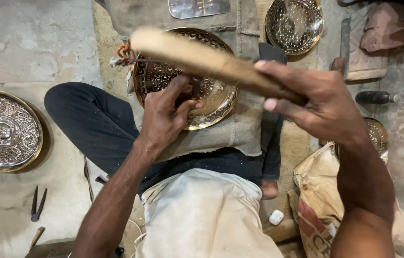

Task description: The person sits on the floor and uses a chisel and wooden mallet to engrave a decorative pattern into a brass plate. They repeatedly strike the chisel to create indentations in the metal surface.

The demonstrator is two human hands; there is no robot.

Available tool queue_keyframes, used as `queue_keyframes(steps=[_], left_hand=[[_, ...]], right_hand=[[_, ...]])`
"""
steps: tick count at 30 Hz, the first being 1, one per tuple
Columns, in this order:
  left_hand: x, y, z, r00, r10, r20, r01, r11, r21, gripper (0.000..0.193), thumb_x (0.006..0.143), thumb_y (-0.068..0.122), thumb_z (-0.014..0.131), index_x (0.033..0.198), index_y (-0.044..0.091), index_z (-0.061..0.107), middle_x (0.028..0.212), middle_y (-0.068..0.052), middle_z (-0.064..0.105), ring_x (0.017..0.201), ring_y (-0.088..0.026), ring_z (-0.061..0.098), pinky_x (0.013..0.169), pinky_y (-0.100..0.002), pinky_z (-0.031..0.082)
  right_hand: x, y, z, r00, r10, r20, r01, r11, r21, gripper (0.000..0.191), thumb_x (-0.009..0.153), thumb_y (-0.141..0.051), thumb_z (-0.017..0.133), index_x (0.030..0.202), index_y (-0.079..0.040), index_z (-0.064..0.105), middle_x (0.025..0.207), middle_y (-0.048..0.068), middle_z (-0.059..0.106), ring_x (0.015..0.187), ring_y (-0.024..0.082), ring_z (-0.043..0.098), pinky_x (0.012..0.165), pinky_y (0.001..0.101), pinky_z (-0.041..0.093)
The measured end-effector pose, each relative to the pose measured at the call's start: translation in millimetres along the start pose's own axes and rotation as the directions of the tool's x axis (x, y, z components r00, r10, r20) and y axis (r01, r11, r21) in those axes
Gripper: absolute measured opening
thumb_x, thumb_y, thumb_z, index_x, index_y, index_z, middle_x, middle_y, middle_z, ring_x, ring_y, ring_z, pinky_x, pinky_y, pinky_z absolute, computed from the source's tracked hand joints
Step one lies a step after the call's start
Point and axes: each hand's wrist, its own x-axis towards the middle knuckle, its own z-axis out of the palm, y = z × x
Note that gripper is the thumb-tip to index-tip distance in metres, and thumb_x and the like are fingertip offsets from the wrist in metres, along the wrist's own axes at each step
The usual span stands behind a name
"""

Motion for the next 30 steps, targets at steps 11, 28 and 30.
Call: queue_keyframes(steps=[11,28,30], left_hand=[[-1.9,-11.0,2.7,0.999,0.005,0.043,-0.001,0.996,-0.094,0.047,0.098,-0.009,0.065,0.140,0.010,0.054,0.112,-0.015,0.077,0.097,-0.021,0.081,0.083,-0.031,0.067],[-7.4,-3.4,-3.2,0.998,-0.040,-0.049,0.028,0.974,-0.225,0.038,0.098,-0.005,0.070,0.129,0.014,0.060,0.107,-0.009,0.077,0.096,-0.018,0.079,0.086,-0.033,0.069],[-10.3,5.1,-8.6,0.958,-0.197,-0.209,0.046,0.824,-0.565,0.053,0.098,-0.005,0.074,0.143,0.011,0.053,0.106,-0.009,0.074,0.095,-0.016,0.074,0.086,-0.032,0.065]], right_hand=[[-7.2,-6.7,-0.7,0.980,0.169,0.102,-0.162,0.984,-0.076,0.062,0.093,-0.026,0.076,0.150,-0.017,0.054,0.089,0.008,0.075,0.065,0.013,0.066,0.066,0.0319,0.056],[-30.1,-22.5,1.4,0.992,0.125,-0.013,-0.125,0.980,-0.153,0.062,0.091,-0.024,0.078,0.148,-0.015,0.055,0.094,0.009,0.074,0.067,0.015,0.067,0.061,0.0307,0.055],[-33.8,-20.7,-1.9,0.990,0.107,-0.091,-0.115,0.989,-0.093,0.063,0.092,-0.024,0.080,0.149,-0.014,0.053,0.097,0.008,0.074,0.068,0.013,0.067,0.063,0.0277,0.055]])
